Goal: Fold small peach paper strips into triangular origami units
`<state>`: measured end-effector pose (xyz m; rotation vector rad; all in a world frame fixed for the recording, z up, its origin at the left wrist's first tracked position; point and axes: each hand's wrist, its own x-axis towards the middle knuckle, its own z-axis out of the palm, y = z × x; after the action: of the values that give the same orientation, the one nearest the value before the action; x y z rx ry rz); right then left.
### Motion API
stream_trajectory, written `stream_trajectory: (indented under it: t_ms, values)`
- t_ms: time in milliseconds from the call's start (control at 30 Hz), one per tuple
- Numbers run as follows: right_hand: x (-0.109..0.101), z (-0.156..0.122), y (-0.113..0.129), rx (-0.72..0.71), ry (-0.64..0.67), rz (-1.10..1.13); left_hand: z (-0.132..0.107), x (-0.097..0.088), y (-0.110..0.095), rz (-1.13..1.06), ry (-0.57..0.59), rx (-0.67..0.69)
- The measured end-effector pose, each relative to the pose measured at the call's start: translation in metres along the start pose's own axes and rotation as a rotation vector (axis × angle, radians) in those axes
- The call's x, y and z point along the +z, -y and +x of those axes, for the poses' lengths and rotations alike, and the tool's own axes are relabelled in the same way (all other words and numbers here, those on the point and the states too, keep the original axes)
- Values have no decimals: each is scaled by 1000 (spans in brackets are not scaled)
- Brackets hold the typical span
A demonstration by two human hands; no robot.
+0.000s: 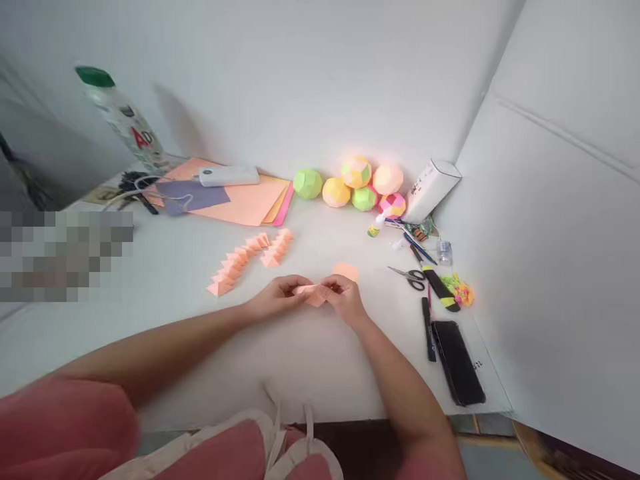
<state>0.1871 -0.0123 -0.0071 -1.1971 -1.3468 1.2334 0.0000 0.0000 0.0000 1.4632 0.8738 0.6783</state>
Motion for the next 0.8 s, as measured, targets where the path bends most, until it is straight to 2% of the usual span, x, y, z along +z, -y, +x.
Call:
stream_trajectory:
  t_ms: [133, 333, 467, 667, 800]
  values:
    - [0, -1, -1, -16, -13, -35, 0, 0, 3, -67, -9, -42]
    - [5, -5, 5, -105, 34, -179, 1, 0, 6, -84, -8, -23]
    - [6, -8, 8, -86, 83, -260, 2, 0, 7, -118, 13, -33]
    - [4, -8, 6, -73, 60, -254, 3, -1, 6, -161, 0, -50]
    - [6, -7, 6, -129, 41, -293, 2, -1, 5, -155, 0, -61]
